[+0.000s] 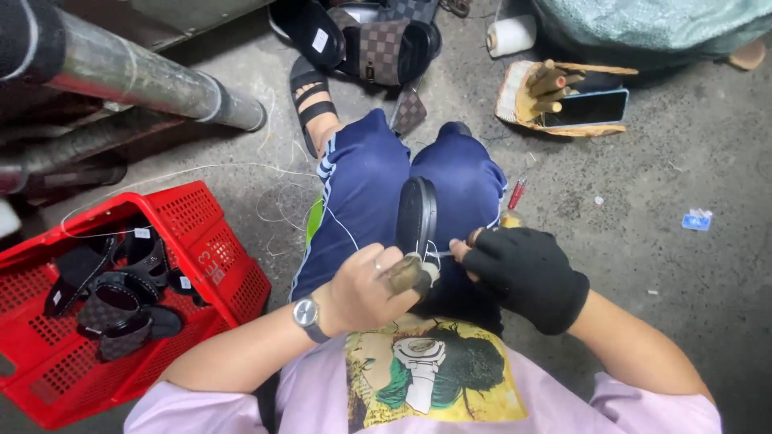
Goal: The person stitches the sole of a sandal using a large needle and thread, pulling the thread through the rubber material by hand.
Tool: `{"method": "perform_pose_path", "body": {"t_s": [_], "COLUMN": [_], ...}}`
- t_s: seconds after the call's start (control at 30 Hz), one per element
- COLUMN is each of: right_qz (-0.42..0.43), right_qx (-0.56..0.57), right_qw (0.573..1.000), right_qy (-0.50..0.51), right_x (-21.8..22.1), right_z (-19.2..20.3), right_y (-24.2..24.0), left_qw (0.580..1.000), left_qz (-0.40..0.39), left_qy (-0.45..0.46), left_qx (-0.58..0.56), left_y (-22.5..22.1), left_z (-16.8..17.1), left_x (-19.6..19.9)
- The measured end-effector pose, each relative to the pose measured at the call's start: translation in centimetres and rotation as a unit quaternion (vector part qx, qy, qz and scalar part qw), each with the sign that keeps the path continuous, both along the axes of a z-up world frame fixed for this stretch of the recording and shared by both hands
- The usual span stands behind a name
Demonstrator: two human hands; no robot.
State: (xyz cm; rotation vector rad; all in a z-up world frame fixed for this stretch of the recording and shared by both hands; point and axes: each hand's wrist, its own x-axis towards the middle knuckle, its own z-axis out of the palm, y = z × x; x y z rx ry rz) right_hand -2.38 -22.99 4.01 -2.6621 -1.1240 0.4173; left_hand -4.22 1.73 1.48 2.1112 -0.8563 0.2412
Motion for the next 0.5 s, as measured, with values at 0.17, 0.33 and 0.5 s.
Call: {"method": "perform_pose_path", "body": {"t_s": [0.17,0.33,0.5], "right_qz": [-0.148,-0.299,-0.444], "right_qx": [0.208,0.214,0.219], "right_qw": [0.963,0.92,0.848], "right_qy": [0.085,0.135,0.19], "right_x": [-0.2,0.9,1.6], "right_z": [0.6,3.3,3.8], "right_y": [-0.3,-1.6,-0.8], "left_qw": [0.992,0.999,0.925], "left_qz": [0.041,0.044,-0.036], "left_qy": [0.066,0.017,0.345], "left_qx": [-0.101,-0.011,0.157], "left_y": [1.3,2.5,2.7], "left_z": [-3.3,0.5,3.2], "left_x": [-1.8,1.8,3.8]}}
